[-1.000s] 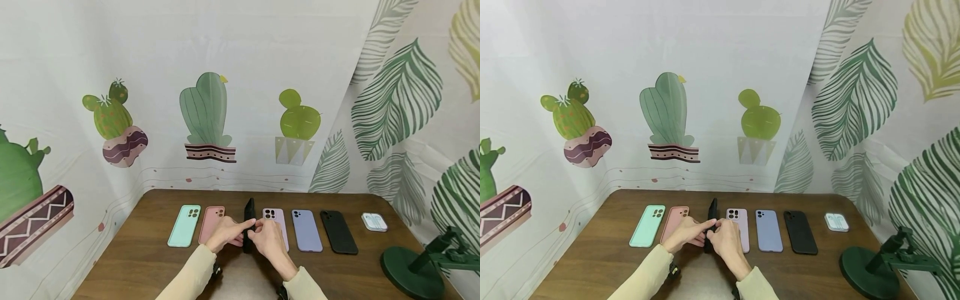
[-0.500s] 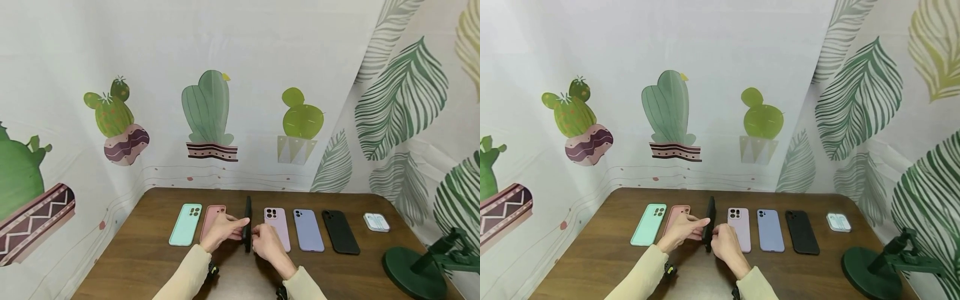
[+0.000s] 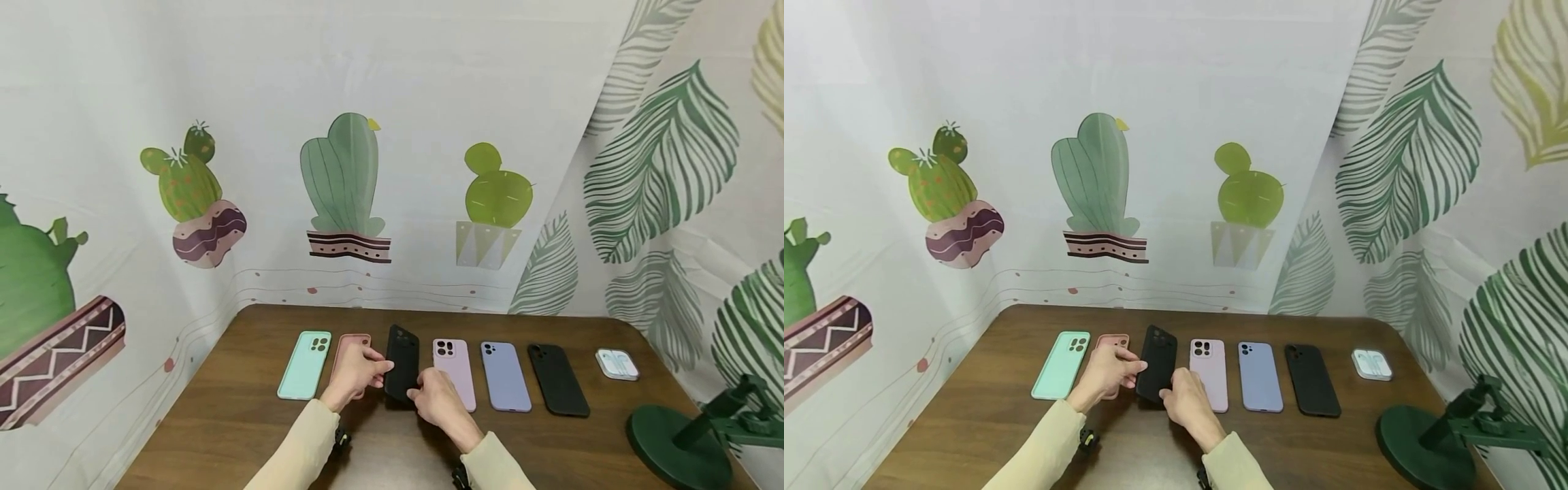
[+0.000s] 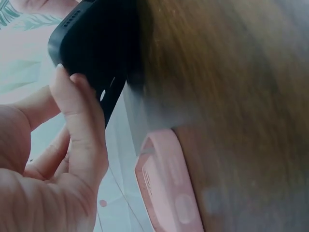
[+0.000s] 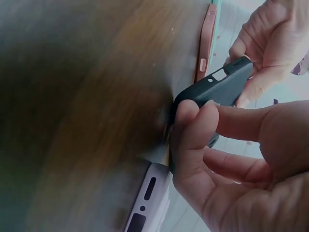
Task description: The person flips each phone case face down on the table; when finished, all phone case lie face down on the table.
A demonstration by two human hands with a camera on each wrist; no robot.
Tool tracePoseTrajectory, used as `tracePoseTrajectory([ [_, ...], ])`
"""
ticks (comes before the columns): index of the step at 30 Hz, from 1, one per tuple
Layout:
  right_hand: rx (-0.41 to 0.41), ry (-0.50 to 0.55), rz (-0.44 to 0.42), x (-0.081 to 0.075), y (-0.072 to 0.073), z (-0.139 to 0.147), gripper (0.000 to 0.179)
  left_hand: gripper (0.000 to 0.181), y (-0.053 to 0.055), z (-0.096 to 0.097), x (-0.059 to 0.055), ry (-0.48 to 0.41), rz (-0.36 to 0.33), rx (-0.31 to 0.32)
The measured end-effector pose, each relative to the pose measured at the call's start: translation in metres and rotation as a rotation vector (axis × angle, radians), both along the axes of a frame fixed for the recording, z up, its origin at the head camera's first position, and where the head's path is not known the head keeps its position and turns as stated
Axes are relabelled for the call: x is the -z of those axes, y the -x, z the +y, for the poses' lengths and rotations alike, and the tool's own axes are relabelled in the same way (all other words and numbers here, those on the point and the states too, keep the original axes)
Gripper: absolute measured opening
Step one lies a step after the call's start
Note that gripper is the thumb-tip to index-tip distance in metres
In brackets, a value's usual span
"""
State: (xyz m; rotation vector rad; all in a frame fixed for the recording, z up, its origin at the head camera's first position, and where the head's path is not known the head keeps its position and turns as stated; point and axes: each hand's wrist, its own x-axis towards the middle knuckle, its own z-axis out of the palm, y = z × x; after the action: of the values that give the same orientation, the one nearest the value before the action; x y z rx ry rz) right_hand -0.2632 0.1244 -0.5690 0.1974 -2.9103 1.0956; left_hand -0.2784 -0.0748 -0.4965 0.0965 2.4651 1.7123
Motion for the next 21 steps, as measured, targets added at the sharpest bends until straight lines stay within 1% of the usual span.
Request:
tracePoseTrajectory([
  [1,0.008,-0.018,0.020,0.004,0.002,0.001,0.018,0.015,0.000,0.000,0.000,0.020,0.003,-0.002],
  [3,0.010,-0.037,0.025,0.007,0.005,0.002,0.022,0.013,0.000,-0.001,0.001,0.062,0.013,-0.001],
  [7,0.026,-0.054,0.005,0.008,0.007,0.002,0.030,0.011,0.000,0.001,0.003,0.156,0.037,0.003],
  [12,0.062,-0.092,0.010,0.006,0.006,0.002,0.030,0.013,-0.002,0.006,0.003,0.282,0.056,0.041],
  [15,0.065,-0.105,-0.005,0.004,0.006,0.001,0.033,0.014,-0.003,0.009,0.002,0.356,0.067,0.065],
  [18,0.059,-0.110,-0.021,0.003,0.007,0.000,0.032,0.013,-0.003,0.012,0.002,0.409,0.071,0.069],
  [21,0.066,-0.112,-0.024,0.005,0.008,0.000,0.027,0.013,-0.003,0.014,0.002,0.435,0.083,0.061],
])
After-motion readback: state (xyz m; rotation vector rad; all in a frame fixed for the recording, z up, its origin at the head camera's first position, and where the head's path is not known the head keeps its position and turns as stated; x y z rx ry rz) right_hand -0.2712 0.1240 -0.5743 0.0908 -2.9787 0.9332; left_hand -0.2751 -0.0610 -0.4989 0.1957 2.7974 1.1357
